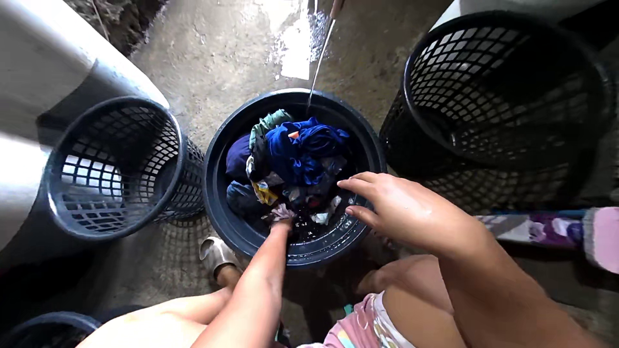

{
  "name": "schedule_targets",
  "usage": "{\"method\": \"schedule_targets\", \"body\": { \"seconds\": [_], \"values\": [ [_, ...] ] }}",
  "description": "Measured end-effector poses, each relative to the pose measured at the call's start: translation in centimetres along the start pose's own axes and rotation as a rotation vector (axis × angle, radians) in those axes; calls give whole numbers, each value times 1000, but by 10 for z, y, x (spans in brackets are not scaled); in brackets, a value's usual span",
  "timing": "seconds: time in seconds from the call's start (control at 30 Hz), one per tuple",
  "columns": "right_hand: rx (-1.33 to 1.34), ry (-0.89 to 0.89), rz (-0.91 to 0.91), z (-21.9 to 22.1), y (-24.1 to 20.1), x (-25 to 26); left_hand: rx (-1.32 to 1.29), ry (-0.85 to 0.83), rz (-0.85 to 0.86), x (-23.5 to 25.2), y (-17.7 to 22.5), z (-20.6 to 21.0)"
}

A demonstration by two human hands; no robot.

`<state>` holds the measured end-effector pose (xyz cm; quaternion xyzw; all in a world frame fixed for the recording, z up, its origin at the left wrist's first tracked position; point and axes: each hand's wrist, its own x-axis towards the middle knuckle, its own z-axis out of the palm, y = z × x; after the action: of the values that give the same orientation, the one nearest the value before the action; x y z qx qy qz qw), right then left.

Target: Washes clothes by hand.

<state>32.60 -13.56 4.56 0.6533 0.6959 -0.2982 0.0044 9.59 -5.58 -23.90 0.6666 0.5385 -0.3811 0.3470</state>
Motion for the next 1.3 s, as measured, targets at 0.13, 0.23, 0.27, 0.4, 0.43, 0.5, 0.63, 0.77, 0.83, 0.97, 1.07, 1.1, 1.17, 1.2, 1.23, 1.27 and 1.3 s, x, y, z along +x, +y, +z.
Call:
{"method": "schedule_targets", "body": {
  "seconds": [0.13,0.23,0.27,0.4,0.43,0.5,0.63,0.77,0.83,0.97,1.07,1.1,1.17,1.2,1.23,1.27,1.3],
  "values": [
    [8,-94,28,1,5,5,-16,30,81,15,-15,-5],
    [-11,-84,33,0,8,5,-173,126,246,-51,-14,-53],
    [-7,-58,13,2,9,3,-206,165,290,-84,-15,-68],
    [2,-32,-43,4,8,3,-147,399,425,-191,-21,-109],
    [-4,-31,-41,5,6,4,-113,434,449,-203,-20,-113],
    [-17,-33,-31,6,3,5,-56,436,450,-198,-16,-113],
    [-27,-55,-31,7,-4,4,-59,238,222,-91,-7,-76],
    [-13,-120,-39,17,-7,13,-183,111,40,3,-25,2],
    [-8,-173,-17,26,-9,24,-183,51,52,5,-28,9],
    [-15,-226,37,51,-18,53,-224,127,175,-33,-18,-34],
    [52,-221,70,77,-20,81,-376,327,441,-110,-10,-68],
    [94,-207,81,87,-21,89,-464,398,545,-142,-12,-77],
    [181,-178,80,100,-24,102,-703,502,759,-206,-20,-88],
    [220,-161,55,103,-27,104,-840,540,834,-229,-25,-92],
    [265,-114,10,105,-31,106,-974,585,855,-244,-29,-94],
    [316,-60,-19,101,-37,107,-1100,649,813,-250,-33,-92],
    [395,-26,-18,93,-46,104,-1225,723,721,-246,-35,-87]
  ]
}}
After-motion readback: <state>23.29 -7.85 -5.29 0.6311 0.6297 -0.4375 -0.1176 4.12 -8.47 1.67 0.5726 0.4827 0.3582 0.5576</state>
